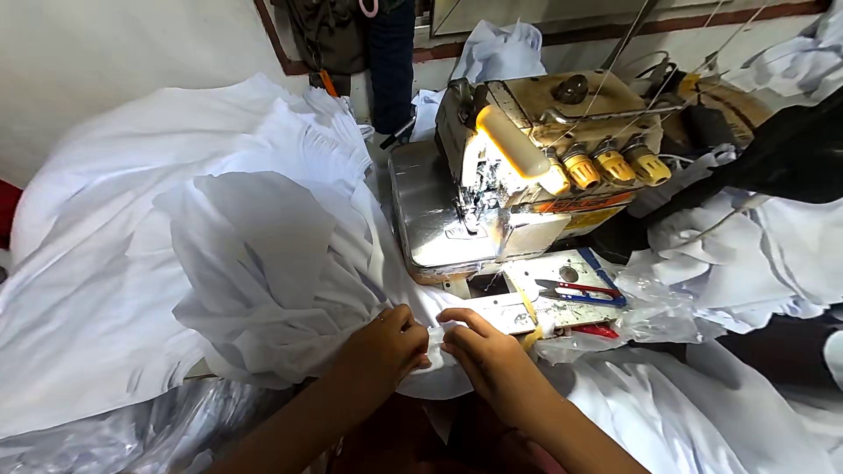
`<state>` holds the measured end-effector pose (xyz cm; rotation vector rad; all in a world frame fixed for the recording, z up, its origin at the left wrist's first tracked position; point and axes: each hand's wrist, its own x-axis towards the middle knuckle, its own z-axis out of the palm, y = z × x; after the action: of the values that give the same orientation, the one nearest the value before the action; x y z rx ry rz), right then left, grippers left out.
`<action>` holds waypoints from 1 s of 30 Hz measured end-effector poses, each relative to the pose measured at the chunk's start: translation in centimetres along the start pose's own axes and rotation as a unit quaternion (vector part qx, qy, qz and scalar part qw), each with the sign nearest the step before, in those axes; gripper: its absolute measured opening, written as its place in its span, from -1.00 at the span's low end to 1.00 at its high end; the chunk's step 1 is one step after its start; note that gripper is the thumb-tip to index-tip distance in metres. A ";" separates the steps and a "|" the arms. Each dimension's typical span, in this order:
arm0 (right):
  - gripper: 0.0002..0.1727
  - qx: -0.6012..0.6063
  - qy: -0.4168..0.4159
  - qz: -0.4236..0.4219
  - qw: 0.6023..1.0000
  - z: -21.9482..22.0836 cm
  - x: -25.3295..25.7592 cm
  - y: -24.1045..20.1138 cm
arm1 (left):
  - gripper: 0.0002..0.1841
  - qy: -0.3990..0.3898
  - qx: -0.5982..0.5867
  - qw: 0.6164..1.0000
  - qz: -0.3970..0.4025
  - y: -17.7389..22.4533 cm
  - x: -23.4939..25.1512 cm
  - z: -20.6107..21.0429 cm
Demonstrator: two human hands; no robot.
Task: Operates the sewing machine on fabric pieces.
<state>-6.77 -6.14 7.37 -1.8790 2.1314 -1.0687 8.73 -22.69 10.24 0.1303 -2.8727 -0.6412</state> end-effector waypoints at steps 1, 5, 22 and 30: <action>-0.76 0.014 -0.008 -0.003 1.000 -0.1 0.1 0.1 | -0.77 -0.010 -0.008 1.000 0.005 0.1 0.1 -0.3; -0.77 0.063 0.017 0.001 0.998 -0.4 0.1 0.6 | -0.75 0.000 -0.023 1.000 0.018 0.1 0.3 -1.0; -0.83 0.169 0.111 0.035 0.979 -1.1 -0.7 -0.4 | -0.67 0.040 -0.060 0.997 0.032 0.0 1.2 -3.2; -0.84 0.126 0.132 0.036 0.982 -0.9 -0.5 -1.1 | -0.67 0.104 0.051 0.993 0.026 0.9 1.1 -2.7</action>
<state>-6.16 -5.24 8.49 -1.6102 2.0526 -1.5647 8.20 -23.18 13.20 0.1279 -2.6976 -0.4423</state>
